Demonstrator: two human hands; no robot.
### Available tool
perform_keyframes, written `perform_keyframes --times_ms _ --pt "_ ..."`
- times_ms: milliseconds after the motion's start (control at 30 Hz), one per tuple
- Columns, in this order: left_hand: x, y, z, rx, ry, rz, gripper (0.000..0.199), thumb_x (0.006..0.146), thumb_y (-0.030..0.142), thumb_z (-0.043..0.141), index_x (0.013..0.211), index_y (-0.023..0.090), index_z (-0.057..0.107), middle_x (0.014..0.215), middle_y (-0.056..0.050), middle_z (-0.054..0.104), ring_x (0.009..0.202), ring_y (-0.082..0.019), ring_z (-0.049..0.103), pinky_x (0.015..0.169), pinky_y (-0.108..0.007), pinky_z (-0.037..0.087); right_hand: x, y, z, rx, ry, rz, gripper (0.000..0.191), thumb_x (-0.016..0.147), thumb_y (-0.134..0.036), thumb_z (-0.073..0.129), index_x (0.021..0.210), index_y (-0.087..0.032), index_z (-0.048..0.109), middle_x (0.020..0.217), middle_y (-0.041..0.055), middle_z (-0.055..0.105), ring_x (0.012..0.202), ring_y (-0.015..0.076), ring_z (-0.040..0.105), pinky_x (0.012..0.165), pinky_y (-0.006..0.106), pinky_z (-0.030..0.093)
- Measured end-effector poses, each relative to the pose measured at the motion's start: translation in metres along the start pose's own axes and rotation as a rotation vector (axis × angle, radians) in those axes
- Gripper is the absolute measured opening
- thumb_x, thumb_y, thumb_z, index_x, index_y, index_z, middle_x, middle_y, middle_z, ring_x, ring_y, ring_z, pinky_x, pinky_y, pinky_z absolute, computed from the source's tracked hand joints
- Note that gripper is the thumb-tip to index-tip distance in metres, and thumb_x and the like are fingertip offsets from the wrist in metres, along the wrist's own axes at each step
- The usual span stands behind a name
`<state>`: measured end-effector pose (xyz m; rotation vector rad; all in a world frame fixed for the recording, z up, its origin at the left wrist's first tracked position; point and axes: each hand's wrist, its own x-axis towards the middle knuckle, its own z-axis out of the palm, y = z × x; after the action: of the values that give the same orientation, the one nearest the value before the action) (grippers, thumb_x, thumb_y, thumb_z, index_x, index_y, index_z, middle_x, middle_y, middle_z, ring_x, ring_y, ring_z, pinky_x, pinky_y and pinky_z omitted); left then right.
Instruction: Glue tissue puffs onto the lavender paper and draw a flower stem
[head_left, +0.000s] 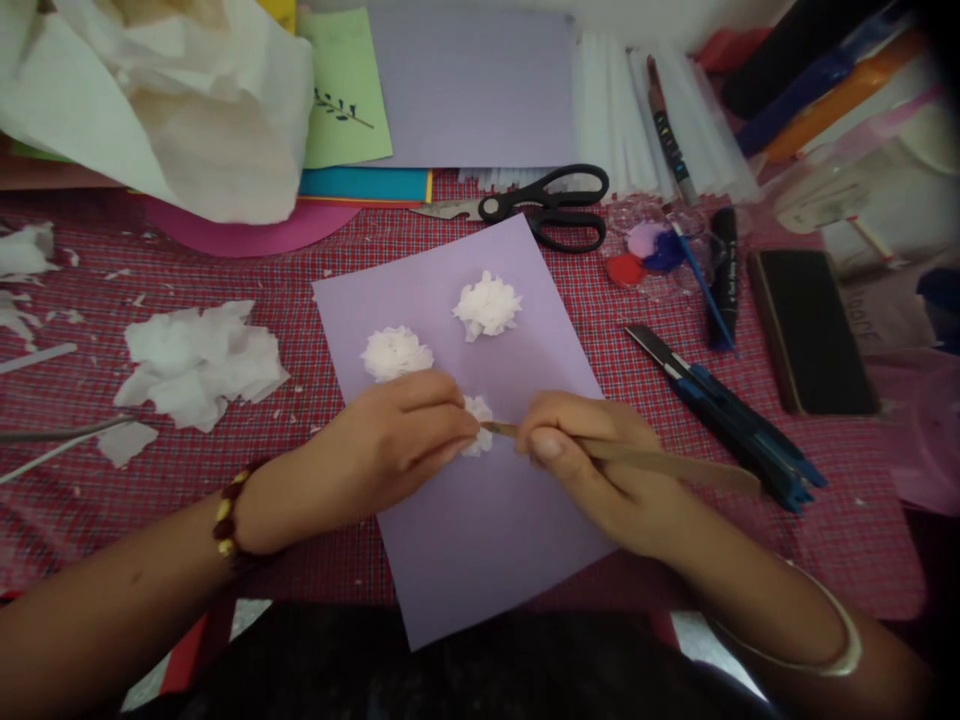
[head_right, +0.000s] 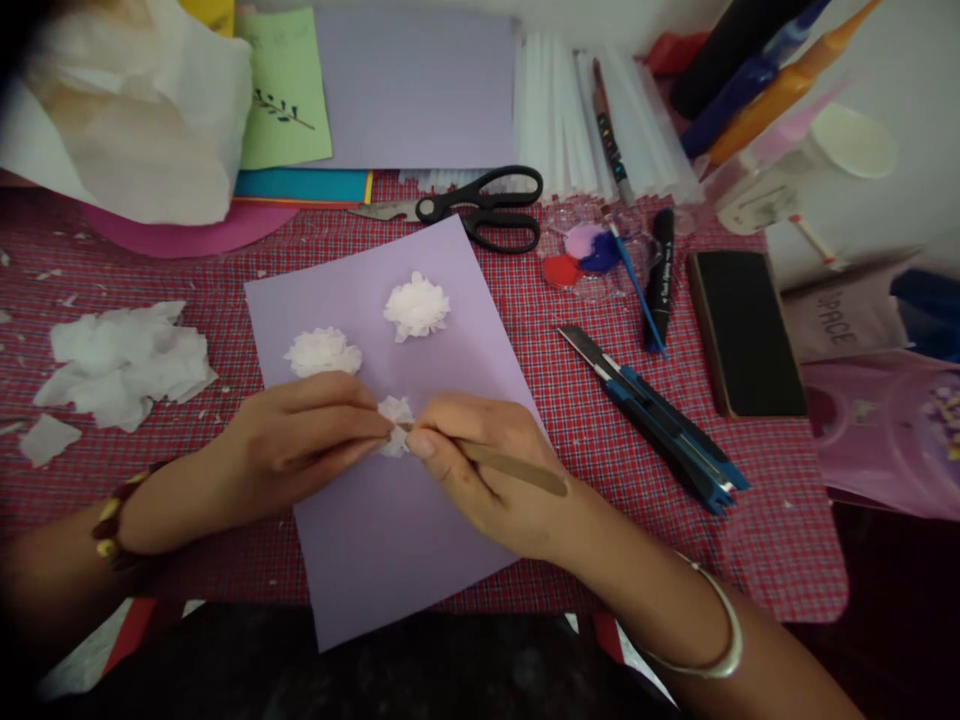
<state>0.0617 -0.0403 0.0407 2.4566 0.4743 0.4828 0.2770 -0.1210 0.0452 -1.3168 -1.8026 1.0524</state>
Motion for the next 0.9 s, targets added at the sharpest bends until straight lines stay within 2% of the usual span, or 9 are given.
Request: perform_keyframes --times_ms 167,233,300,400,533,600,667,800,900 --pt "0.007 -0.002 -0.015 -0.068 0.389 -0.193 0.002 0.088 0.021 0.064 0.086 0.021 0.064 0.079 -0.001 0.065 0.070 -0.012 0.061 0.060 -0.026 0.046 0.005 -0.004 0.008 -0.079 -0.007 0.053 0.031 0.101 -0.033 0.036 0.075 -0.021 0.049 0.063 -0.0017 0.051 0.056 0.0116 0.049 0.054 0.028 0.034" --pt "0.009 -0.005 -0.017 -0.070 0.466 -0.233 0.006 0.087 0.021 0.064 0.081 0.020 0.065 0.076 -0.001 0.066 0.068 -0.012 0.060 0.058 -0.026 0.044 0.009 -0.007 0.013 -0.118 0.014 0.049 0.031 0.101 -0.033 0.035 0.076 -0.021 0.049 0.062 -0.0019 0.050 0.055 0.0118 0.048 0.054 0.028 0.034" --pt "0.009 -0.007 -0.015 -0.050 0.450 -0.232 0.010 0.087 0.021 0.063 0.078 0.018 0.065 0.074 0.000 0.066 0.066 -0.011 0.059 0.057 -0.025 0.043 0.012 -0.010 0.019 -0.170 0.028 0.041 0.032 0.100 -0.033 0.034 0.075 -0.021 0.049 0.061 -0.0015 0.050 0.055 0.0122 0.048 0.054 0.028 0.033" --pt "0.009 -0.010 -0.011 0.025 0.350 -0.197 0.012 0.088 0.022 0.061 0.077 0.017 0.065 0.074 0.000 0.066 0.066 -0.011 0.059 0.059 -0.024 0.043 0.014 -0.007 0.022 -0.159 0.056 0.028 0.033 0.099 -0.036 0.037 0.072 -0.021 0.049 0.061 -0.0009 0.051 0.055 0.0128 0.048 0.054 0.029 0.032" --pt "0.007 -0.014 -0.010 0.102 0.311 -0.152 0.012 0.088 0.022 0.059 0.078 0.018 0.065 0.075 0.000 0.066 0.068 -0.012 0.060 0.061 -0.024 0.044 0.013 0.009 0.011 0.242 0.256 0.079 0.035 0.099 -0.043 0.040 0.072 -0.023 0.051 0.056 -0.0030 0.048 0.048 0.0112 0.044 0.047 0.027 0.033" --pt "0.006 -0.016 -0.012 0.131 0.333 -0.147 0.012 0.087 0.021 0.059 0.077 0.019 0.065 0.074 0.000 0.066 0.067 -0.012 0.060 0.061 -0.025 0.043 0.013 0.018 0.005 0.459 0.354 0.108 0.035 0.098 -0.046 0.042 0.073 -0.024 0.052 0.052 -0.0042 0.047 0.042 0.0106 0.041 0.043 0.027 0.031" --pt "0.005 -0.019 -0.017 0.139 0.388 -0.157 0.012 0.085 0.021 0.061 0.074 0.019 0.066 0.073 0.001 0.066 0.067 -0.012 0.059 0.063 -0.025 0.043 0.014 0.024 0.003 0.588 0.356 0.117 0.035 0.097 -0.047 0.046 0.072 -0.023 0.052 0.049 -0.0052 0.047 0.039 0.0096 0.038 0.040 0.026 0.031" --pt "-0.004 -0.020 -0.027 0.101 0.561 -0.214 0.010 0.081 0.023 0.065 0.072 0.019 0.065 0.070 0.001 0.065 0.063 -0.011 0.056 0.059 -0.026 0.042 0.015 0.027 0.010 0.620 0.275 0.134 0.036 0.095 -0.046 0.050 0.071 -0.021 0.055 0.046 -0.0055 0.049 0.037 0.0083 0.039 0.037 0.023 0.027" --pt "-0.024 -0.013 -0.033 0.082 0.627 -0.286 0.009 0.083 0.025 0.064 0.076 0.019 0.065 0.069 0.001 0.063 0.060 -0.010 0.053 0.057 -0.026 0.041 0.015 0.027 0.015 0.593 0.270 0.113 0.036 0.094 -0.047 0.050 0.070 -0.021 0.055 0.043 -0.0061 0.046 0.035 0.0081 0.038 0.036 0.023 0.025"
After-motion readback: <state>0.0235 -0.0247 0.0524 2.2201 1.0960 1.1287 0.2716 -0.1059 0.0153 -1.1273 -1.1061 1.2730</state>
